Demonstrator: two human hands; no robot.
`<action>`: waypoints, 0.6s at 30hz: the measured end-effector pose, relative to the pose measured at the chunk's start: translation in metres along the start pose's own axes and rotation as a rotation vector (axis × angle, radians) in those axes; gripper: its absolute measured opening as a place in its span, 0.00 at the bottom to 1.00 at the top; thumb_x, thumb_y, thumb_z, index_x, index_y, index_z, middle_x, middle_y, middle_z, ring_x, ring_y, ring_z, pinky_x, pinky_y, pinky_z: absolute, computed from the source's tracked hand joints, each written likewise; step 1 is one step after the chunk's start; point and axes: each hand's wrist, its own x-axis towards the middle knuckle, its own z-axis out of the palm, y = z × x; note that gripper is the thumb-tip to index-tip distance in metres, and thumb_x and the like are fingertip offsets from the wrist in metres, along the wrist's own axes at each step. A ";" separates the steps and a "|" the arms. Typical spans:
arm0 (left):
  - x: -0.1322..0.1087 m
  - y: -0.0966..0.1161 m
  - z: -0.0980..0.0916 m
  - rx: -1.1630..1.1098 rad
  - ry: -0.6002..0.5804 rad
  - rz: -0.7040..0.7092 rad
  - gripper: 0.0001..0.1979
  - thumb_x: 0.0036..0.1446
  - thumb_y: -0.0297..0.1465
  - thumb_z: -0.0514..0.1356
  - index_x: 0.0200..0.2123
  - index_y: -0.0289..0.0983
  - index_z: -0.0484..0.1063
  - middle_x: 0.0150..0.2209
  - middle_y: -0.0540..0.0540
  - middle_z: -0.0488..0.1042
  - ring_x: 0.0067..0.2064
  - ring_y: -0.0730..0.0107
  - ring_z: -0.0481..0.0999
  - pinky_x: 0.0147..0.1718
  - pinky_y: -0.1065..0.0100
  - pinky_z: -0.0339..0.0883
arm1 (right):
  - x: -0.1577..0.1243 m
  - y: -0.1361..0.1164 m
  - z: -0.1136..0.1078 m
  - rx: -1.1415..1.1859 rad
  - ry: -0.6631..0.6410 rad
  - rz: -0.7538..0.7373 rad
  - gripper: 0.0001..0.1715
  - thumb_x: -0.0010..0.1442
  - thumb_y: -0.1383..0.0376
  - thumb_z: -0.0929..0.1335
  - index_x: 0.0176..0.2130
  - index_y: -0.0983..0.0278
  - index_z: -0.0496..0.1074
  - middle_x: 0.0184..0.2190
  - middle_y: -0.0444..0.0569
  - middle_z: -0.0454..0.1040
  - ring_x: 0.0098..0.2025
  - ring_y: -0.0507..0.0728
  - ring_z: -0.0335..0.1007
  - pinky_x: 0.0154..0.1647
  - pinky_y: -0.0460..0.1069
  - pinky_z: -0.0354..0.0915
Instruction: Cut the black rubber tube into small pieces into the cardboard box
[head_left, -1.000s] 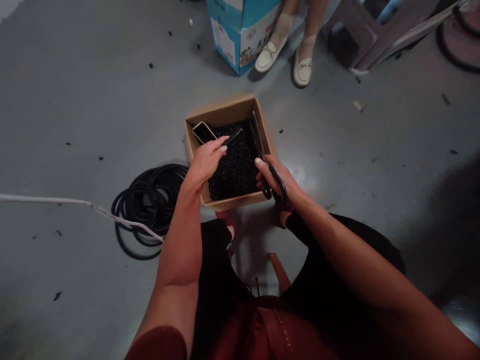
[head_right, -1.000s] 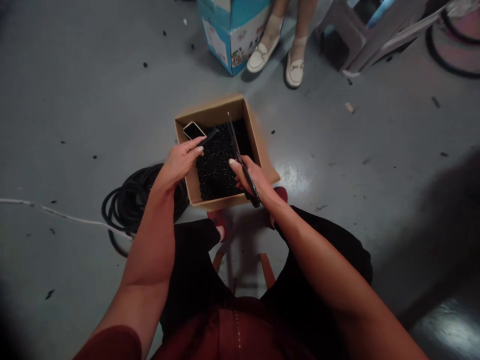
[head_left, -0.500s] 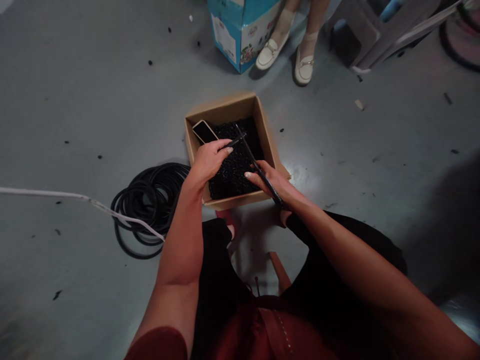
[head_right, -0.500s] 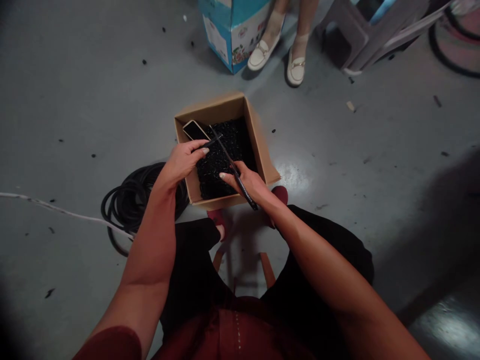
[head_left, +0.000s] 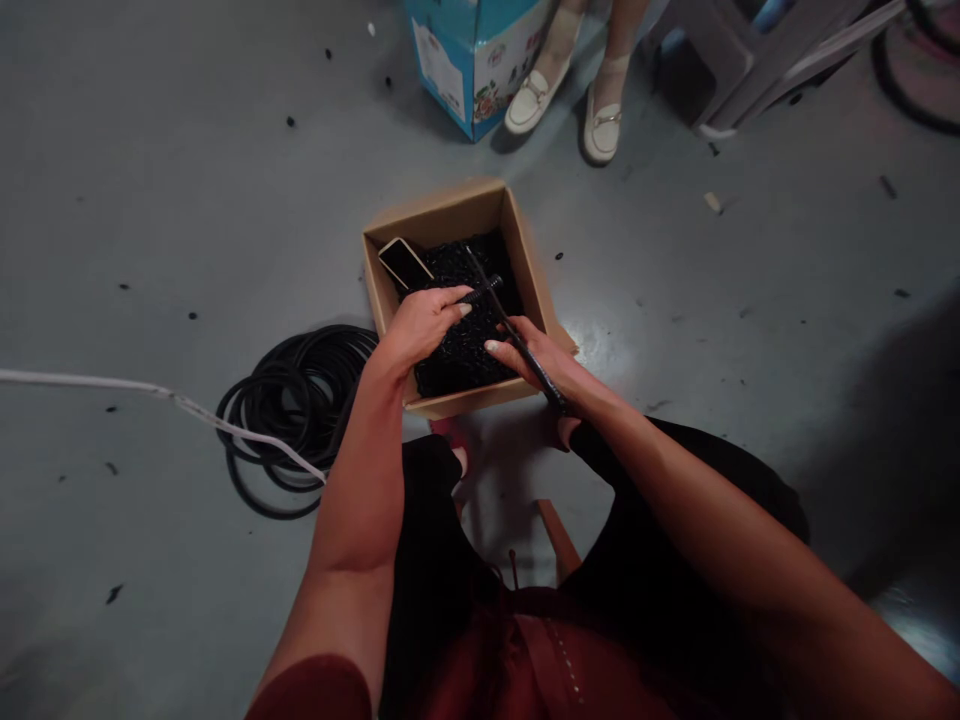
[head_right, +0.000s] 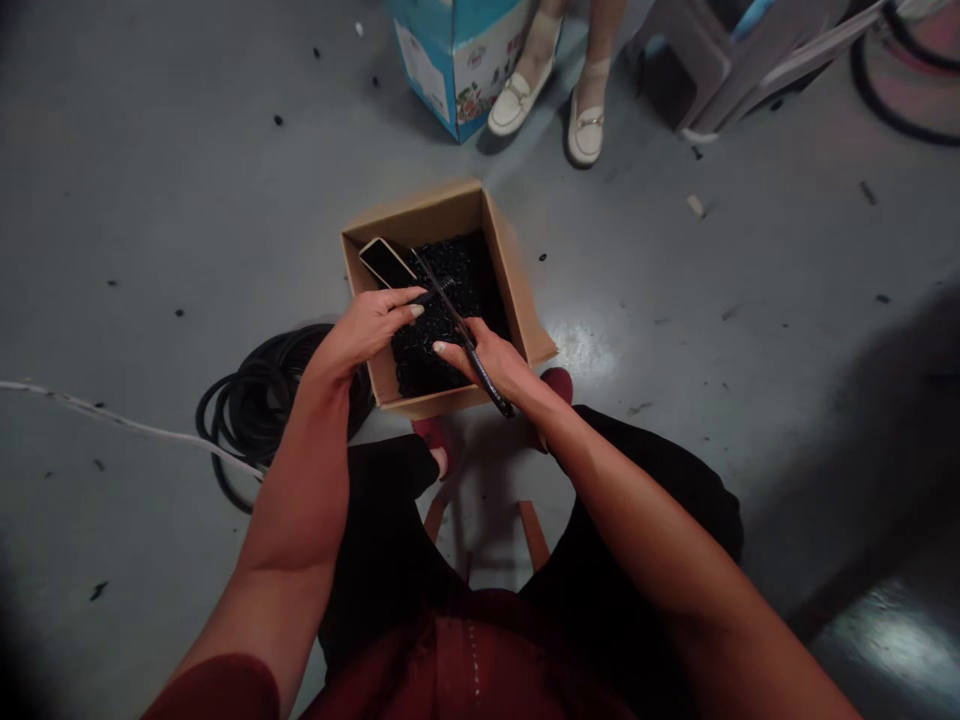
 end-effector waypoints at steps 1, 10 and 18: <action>0.000 0.000 0.001 -0.001 -0.003 -0.001 0.19 0.60 0.29 0.54 0.52 0.40 0.74 0.56 0.47 0.73 0.58 0.64 0.69 0.60 0.61 0.57 | 0.000 -0.001 0.000 0.001 0.003 -0.005 0.34 0.58 0.42 0.63 0.53 0.62 0.63 0.46 0.55 0.73 0.46 0.64 0.69 0.45 0.56 0.64; 0.001 0.001 0.003 -0.045 -0.004 -0.009 0.20 0.59 0.29 0.54 0.53 0.36 0.73 0.56 0.44 0.72 0.57 0.64 0.69 0.59 0.62 0.58 | -0.003 -0.013 -0.002 -0.053 0.025 0.119 0.24 0.61 0.45 0.59 0.44 0.59 0.65 0.33 0.49 0.72 0.36 0.61 0.68 0.35 0.53 0.61; 0.002 -0.003 0.003 0.000 -0.045 -0.006 0.19 0.59 0.30 0.53 0.51 0.38 0.75 0.49 0.47 0.77 0.49 0.65 0.74 0.52 0.64 0.62 | 0.001 -0.003 0.001 -0.137 0.020 0.075 0.21 0.61 0.46 0.59 0.40 0.60 0.65 0.30 0.49 0.71 0.34 0.59 0.67 0.34 0.52 0.58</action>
